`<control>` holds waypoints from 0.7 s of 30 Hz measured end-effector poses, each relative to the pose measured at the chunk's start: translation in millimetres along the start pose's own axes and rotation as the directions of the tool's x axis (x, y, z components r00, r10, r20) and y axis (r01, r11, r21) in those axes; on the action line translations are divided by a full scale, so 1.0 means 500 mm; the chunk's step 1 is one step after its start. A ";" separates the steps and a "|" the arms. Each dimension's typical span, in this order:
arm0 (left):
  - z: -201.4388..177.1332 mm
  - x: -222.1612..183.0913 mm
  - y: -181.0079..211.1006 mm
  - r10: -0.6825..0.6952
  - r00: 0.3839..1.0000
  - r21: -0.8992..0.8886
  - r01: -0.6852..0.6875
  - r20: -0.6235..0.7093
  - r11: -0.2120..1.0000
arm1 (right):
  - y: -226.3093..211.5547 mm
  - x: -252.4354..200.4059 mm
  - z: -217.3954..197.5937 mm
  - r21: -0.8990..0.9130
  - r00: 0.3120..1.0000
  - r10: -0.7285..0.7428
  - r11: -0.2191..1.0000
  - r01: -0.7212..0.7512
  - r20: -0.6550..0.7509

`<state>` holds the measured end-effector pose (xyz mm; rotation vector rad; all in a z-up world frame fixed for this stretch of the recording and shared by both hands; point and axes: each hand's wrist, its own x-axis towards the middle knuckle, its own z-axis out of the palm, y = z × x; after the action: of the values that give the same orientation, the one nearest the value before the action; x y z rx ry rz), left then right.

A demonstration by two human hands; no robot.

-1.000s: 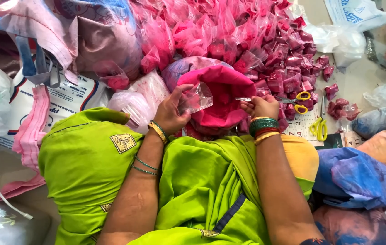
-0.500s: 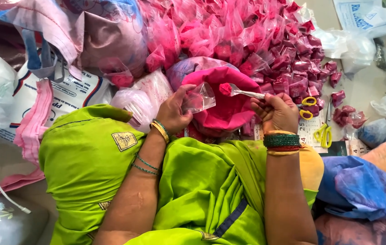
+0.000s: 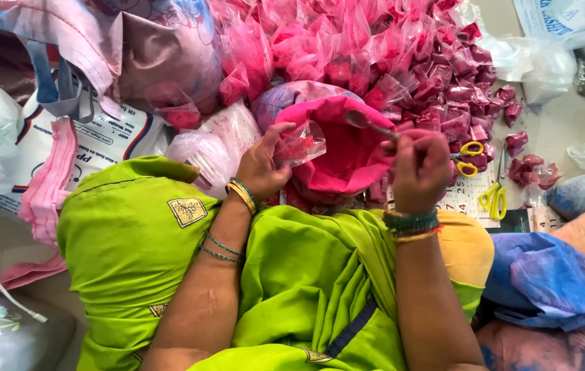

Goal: The person packages pink powder into small plastic bags using a spoon.

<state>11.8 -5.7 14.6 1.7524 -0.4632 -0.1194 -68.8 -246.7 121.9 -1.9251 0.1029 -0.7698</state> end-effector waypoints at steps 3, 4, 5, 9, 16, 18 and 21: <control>-0.003 0.000 0.006 -0.017 1.000 -0.005 0.017 -0.007 1.000 | 0.084 0.033 -0.001 0.154 0.919 0.388 0.914 -0.376 -0.062; -0.002 0.000 0.007 -0.012 1.000 -0.009 0.012 -0.004 1.000 | 0.122 0.034 0.000 0.151 0.920 0.386 0.916 -0.373 -0.067; -0.002 0.000 0.009 -0.027 1.000 -0.005 0.027 -0.003 1.000 | 0.160 0.034 0.001 0.133 0.916 0.396 0.913 -0.385 -0.062; -0.007 -0.002 0.009 -0.039 0.999 0.002 0.039 0.001 0.999 | 0.283 0.034 0.014 0.037 0.930 0.363 0.932 -0.362 -0.057; -0.009 -0.001 0.009 -0.039 0.999 -0.038 0.039 -0.007 0.999 | 0.322 0.021 0.010 -0.044 0.914 0.397 0.915 -0.401 -0.088; -0.009 -0.002 0.006 -0.020 1.000 -0.038 0.020 -0.016 0.999 | 0.356 0.017 0.004 0.072 0.875 0.478 0.878 -0.474 -0.072; -0.007 -0.002 0.000 0.006 0.999 -0.046 -0.007 -0.033 0.999 | 0.385 0.021 0.000 0.279 0.745 0.664 0.729 -0.625 -0.065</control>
<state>12.1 -2.3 15.0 1.7047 -0.4385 -0.0956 -11.1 -343.2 -34.5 -1.4357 0.7197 -0.4243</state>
